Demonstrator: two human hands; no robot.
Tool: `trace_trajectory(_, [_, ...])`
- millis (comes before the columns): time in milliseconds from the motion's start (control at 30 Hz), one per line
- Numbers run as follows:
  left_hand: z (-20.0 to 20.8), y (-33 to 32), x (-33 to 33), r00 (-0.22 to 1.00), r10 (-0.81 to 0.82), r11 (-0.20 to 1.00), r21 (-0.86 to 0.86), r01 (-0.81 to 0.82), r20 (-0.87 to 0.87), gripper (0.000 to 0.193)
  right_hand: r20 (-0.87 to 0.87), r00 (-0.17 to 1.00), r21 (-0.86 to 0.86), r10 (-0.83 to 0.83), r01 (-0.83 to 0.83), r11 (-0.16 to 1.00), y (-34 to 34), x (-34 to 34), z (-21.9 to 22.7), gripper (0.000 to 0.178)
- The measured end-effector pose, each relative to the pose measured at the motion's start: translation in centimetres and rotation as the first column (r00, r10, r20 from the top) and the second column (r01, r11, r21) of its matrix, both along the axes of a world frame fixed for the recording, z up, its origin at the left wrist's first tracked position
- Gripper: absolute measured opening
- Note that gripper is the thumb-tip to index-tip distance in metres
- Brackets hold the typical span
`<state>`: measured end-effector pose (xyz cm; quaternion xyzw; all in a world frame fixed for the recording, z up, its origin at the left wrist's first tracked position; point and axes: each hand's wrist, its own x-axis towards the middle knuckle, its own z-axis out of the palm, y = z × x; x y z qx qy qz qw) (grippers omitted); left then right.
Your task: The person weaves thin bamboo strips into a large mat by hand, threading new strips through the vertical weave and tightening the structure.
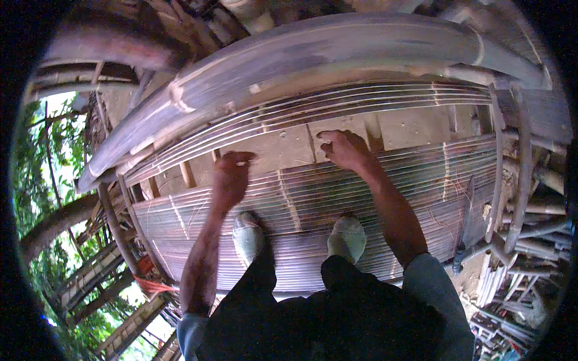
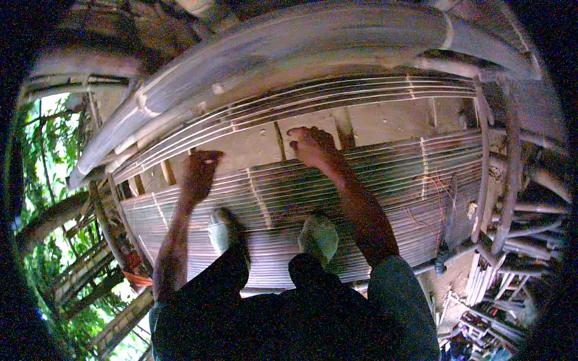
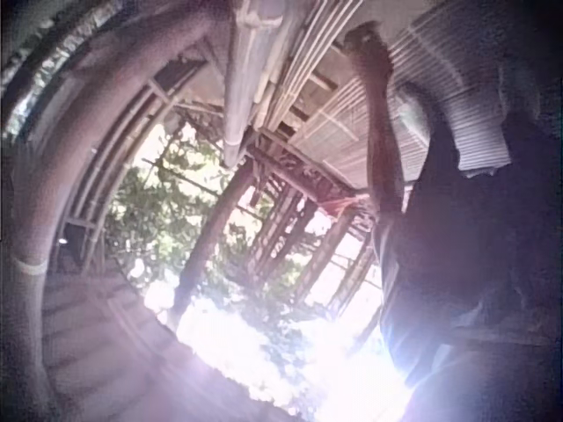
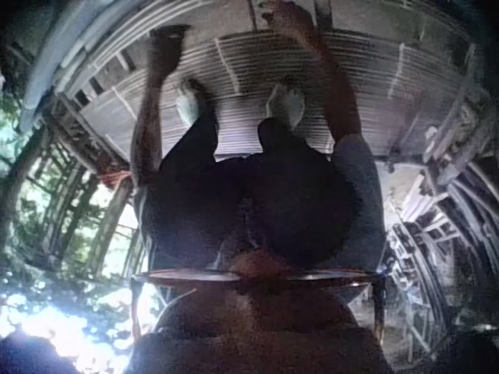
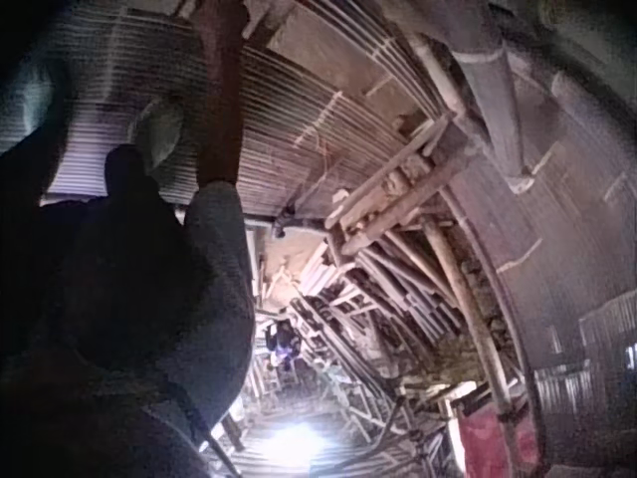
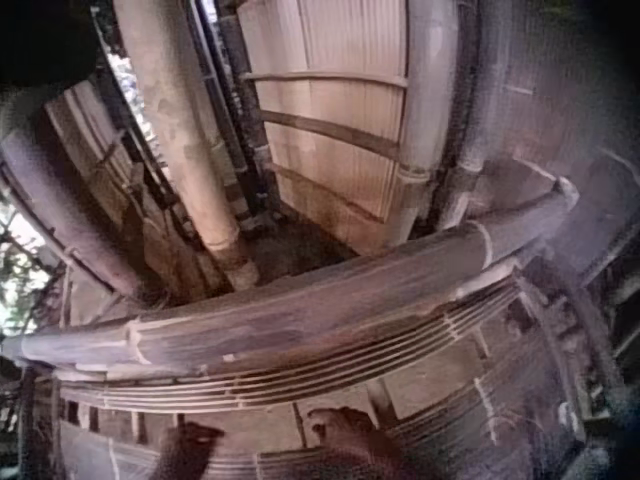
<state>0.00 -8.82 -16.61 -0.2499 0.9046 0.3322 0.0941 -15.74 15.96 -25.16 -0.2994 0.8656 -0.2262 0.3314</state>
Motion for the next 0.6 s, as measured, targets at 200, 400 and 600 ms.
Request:
trace_trajectory(200, [-15.1,5.0,-3.5,0.993,0.109,0.880,0.469,-0.071,-0.054,0.018,0.259,0.961,0.078,0.092,-0.116,0.990,-2.0,-0.6,1.2,0.032])
trace_trajectory(400, [-10.0,6.9,-6.2,0.985,-0.164,0.952,0.252,0.172,-0.053,0.014,0.101,0.994,-0.146,-0.036,0.051,0.988,2.1,-0.6,-1.6,0.020])
trace_trajectory(600, [-8.2,3.6,-5.7,0.884,-0.415,0.902,0.026,0.430,-0.217,0.011,0.212,0.976,-0.332,-0.057,0.126,0.935,2.9,-0.5,-0.4,0.017])
